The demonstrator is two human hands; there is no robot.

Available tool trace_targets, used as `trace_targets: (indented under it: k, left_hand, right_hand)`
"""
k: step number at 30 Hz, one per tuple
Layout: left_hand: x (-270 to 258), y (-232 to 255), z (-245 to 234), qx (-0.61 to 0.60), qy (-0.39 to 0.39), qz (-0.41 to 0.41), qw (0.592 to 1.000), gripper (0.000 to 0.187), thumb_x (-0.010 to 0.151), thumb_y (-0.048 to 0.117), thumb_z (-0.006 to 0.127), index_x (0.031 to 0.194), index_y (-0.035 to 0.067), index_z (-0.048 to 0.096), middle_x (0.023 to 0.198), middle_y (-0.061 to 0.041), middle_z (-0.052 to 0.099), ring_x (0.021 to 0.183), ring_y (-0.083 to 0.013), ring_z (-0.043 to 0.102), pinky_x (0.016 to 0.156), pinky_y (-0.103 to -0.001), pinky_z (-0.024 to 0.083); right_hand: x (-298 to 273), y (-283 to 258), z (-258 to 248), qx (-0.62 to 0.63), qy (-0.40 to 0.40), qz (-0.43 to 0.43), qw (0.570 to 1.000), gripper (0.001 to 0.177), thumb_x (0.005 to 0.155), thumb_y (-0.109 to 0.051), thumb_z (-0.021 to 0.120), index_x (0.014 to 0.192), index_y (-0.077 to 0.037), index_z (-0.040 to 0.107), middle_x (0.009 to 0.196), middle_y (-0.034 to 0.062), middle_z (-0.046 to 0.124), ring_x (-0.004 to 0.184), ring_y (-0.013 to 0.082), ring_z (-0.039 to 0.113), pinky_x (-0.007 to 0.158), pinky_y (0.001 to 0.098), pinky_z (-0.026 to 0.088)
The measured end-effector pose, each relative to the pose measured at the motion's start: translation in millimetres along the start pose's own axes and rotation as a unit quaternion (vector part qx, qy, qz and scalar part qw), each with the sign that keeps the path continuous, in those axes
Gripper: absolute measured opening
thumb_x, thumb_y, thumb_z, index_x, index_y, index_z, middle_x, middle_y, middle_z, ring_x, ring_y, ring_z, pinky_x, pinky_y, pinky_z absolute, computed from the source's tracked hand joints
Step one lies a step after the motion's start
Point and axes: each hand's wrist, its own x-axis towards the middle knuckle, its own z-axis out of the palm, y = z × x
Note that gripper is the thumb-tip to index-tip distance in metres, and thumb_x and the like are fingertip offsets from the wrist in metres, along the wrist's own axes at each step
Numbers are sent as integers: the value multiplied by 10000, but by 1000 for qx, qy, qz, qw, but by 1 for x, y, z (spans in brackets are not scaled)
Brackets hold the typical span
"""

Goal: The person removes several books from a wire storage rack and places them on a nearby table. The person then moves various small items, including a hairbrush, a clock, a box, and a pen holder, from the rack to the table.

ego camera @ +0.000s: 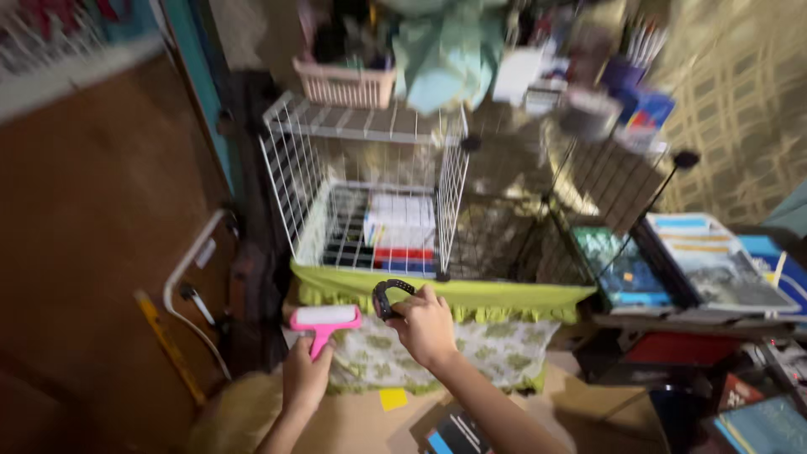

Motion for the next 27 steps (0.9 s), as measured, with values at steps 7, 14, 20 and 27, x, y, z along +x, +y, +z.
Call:
trace_targets:
  k: [7,14,20,27]
  left_hand:
    - [-33,-146,104,33,-15,-41,998,353,857,353,692,960,16,694,909,-197,719,896,-376,692,794,-471,528]
    - [-76,-340,222,144,-51,-33,988,447,918,380,637,1176,16,625,1057,-224,644,1006,-392,636,890,-479,508]
    - [-110,-494,309,192,-92,-47,976,468,920,348,591,1280,49,585,1180,-229,614,1114,-386,619,954,-465,510]
    - [-153,-616,379,219,-110,-61,968,488,958,332,546,1329,16,529,1295,-231,584,1160,-394,621,976,-468,514]
  right_hand:
    - [-88,60,153,-2,-61,16,998,200,730,-330,825,849,-171,803,856,-1,732,997,264,572,813,451,453]
    - [-189,117,348,41,-112,51,992,151,745,-307,813,829,-181,816,812,66,730,861,306,651,750,448,527]
    - [-275,170,511,107,-191,130,967,185,783,-282,807,884,-127,806,839,169,724,798,365,704,768,470,557]
    - [-357,220,634,117,-236,119,957,168,785,-211,762,847,-56,779,819,209,713,794,374,704,770,443,574]
